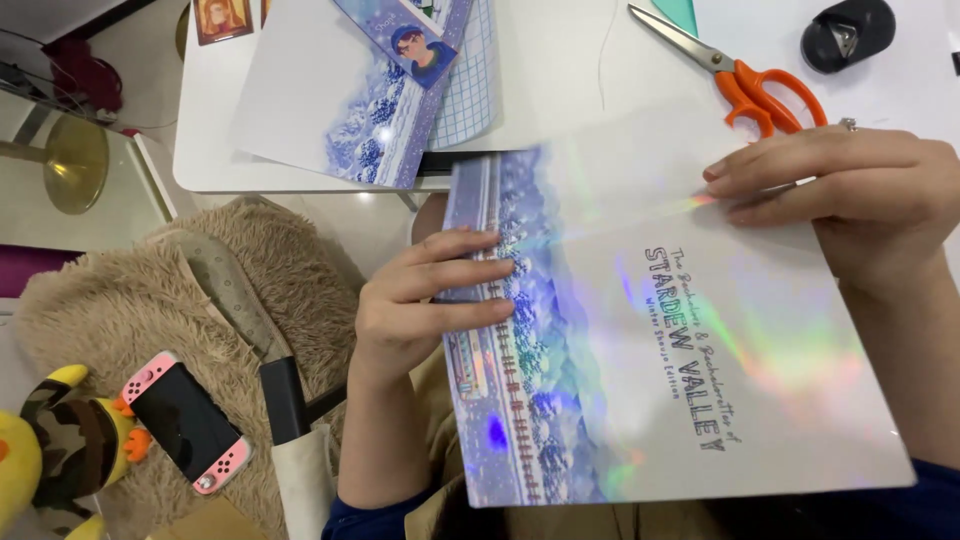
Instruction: Finalizing a book cover by folding it and using a scraper tool to smooth out bubbles.
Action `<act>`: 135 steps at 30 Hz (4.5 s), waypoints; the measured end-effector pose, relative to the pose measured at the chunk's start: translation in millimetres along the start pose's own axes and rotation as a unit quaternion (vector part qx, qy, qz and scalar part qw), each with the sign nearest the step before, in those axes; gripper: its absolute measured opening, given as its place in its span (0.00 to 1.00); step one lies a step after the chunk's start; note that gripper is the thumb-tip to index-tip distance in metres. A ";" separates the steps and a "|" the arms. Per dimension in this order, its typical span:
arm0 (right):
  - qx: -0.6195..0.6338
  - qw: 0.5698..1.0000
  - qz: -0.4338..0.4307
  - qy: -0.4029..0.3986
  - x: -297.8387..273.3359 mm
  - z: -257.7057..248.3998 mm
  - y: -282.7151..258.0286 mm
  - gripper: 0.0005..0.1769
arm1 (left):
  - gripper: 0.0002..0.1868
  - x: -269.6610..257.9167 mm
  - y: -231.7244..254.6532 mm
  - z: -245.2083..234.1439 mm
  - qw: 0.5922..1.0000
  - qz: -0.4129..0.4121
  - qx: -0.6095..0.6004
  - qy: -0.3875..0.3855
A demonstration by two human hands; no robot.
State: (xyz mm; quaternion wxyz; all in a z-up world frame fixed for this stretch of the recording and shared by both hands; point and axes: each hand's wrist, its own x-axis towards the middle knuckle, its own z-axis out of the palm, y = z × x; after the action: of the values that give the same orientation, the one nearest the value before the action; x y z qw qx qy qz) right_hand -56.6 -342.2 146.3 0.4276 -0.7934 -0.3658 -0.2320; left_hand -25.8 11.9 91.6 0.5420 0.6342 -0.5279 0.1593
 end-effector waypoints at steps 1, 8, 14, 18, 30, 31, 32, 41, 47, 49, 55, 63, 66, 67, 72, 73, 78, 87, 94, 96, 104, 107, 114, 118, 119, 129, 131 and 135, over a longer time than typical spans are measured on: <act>0.010 1.000 -0.008 0.005 -0.4 0.7 1.5 0.10 | 0.12 0.9 0.3 0.1 1.000 0.010 0.017 -0.004; -0.032 0.999 -0.014 0.019 -2.2 5.8 2.0 0.13 | 0.09 -2.3 -2.2 1.1 0.998 0.008 0.068 0.009; -0.065 0.992 -0.033 0.099 -13.7 12.4 35.0 0.14 | 0.09 -7.6 -8.7 4.4 0.980 0.021 0.187 0.068; -0.070 0.992 -0.031 0.099 -12.3 16.1 36.7 0.08 | 0.08 -8.3 -6.2 4.7 0.981 0.008 0.182 0.070; -0.044 0.992 0.121 -0.018 8.1 -0.3 -33.0 0.12 | 0.26 22.5 15.7 -15.7 0.997 -0.068 0.042 0.021; -0.030 0.982 0.185 -0.038 2.3 -5.2 -32.6 0.16 | 0.41 28.8 23.2 -19.3 0.986 -0.153 -0.059 0.009; -0.031 0.982 0.183 -0.037 -15.2 -3.7 -9.6 0.16 | 0.41 21.1 10.2 -16.9 0.987 -0.152 -0.057 0.009; 0.251 0.836 0.488 0.000 -38.0 4.6 57.4 0.19 | 0.14 -21.4 -40.9 -1.9 0.910 -0.361 -0.197 0.051; 0.314 0.852 0.418 -0.029 -54.1 10.6 81.1 0.14 | 0.14 -38.8 -53.6 -0.4 0.877 -0.386 -0.278 0.070; 0.357 0.844 0.400 -0.023 -67.1 12.2 97.1 0.19 | 0.12 -40.9 -56.0 -0.7 0.875 -0.402 -0.262 0.065; 0.253 0.875 0.411 -0.015 -55.6 17.9 91.4 0.26 | 0.04 -55.4 -66.2 0.4 0.859 -0.430 -0.267 0.074; 0.335 0.913 0.139 -0.188 -26.2 7.6 68.1 0.20 | 0.18 -33.4 -50.4 -8.1 0.870 -0.395 -0.295 0.016; 0.326 0.908 0.171 -0.201 -19.8 3.3 58.0 0.18 | 0.19 -34.1 -48.7 -10.6 0.873 -0.378 -0.310 -0.001; 0.328 0.906 0.171 -0.205 -17.3 2.5 55.8 0.19 | 0.16 -33.5 -48.1 -11.3 0.862 -0.380 -0.337 -0.001; 0.295 0.913 0.163 -0.230 -13.6 -6.7 46.7 0.18 | 0.22 -28.6 -65.3 -31.0 0.890 -0.241 -0.347 -0.170; 0.248 0.919 0.190 -0.240 -10.8 -9.9 38.6 0.17 | 0.27 -27.2 -71.9 -39.0 0.891 -0.147 -0.322 -0.284; 0.157 0.931 0.078 -0.321 2.7 -6.5 23.1 0.22 | 0.48 30.2 -68.1 -16.4 0.819 -0.242 -0.326 -0.406; 0.049 0.942 0.061 -0.328 -14.9 -9.4 12.9 0.27 | 0.35 73.8 -27.6 46.9 0.803 -0.392 -0.045 -0.447; 0.260 0.895 0.241 -0.272 -9.5 -8.4 28.5 0.28 | 0.27 45.1 -17.5 43.3 0.841 -0.323 0.187 -0.391; 0.162 0.913 0.231 -0.295 -1.9 8.6 21.7 0.30 | 0.28 31.1 -22.7 47.0 0.845 -0.296 0.232 -0.379; -0.053 0.934 0.189 -0.300 -21.7 59.1 24.1 0.19 | 0.27 11.7 -20.2 46.5 0.835 -0.274 0.299 -0.373; -0.007 0.943 0.170 -0.286 -18.7 66.0 19.4 0.15 | 0.23 10.9 -17.8 44.8 0.823 -0.273 0.306 -0.392; 0.102 0.933 0.176 -0.298 -13.0 76.7 14.3 0.20 | 0.25 14.9 -3.5 49.6 0.824 -0.398 0.143 -0.377; 0.050 0.911 0.204 -0.355 -10.5 77.1 15.3 0.16 | 0.17 2.0 -1.1 60.8 0.855 -0.393 0.132 -0.311; 0.050 0.910 0.205 -0.356 -13.7 79.7 17.2 0.16 | 0.17 1.6 -1.3 60.5 0.855 -0.393 0.131 -0.311; 0.036 0.948 0.084 -0.304 -12.7 85.0 13.0 0.14 | 0.20 18.9 3.9 51.1 0.848 -0.400 0.100 -0.332; 0.017 0.950 0.080 -0.302 -13.0 78.9 16.6 0.14 | 0.19 23.0 2.4 46.5 0.839 -0.412 0.102 -0.341; -0.005 0.876 0.259 -0.407 -18.9 62.3 32.7 0.19 | 0.19 20.5 -3.8 39.1 0.821 -0.436 0.074 -0.362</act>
State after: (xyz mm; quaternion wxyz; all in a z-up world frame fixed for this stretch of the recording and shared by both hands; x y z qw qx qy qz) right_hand -39.4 -308.6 83.9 0.2820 -0.8861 -0.2880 0.2290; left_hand -29.0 -32.4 91.3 0.2760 0.8482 -0.3415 -0.2961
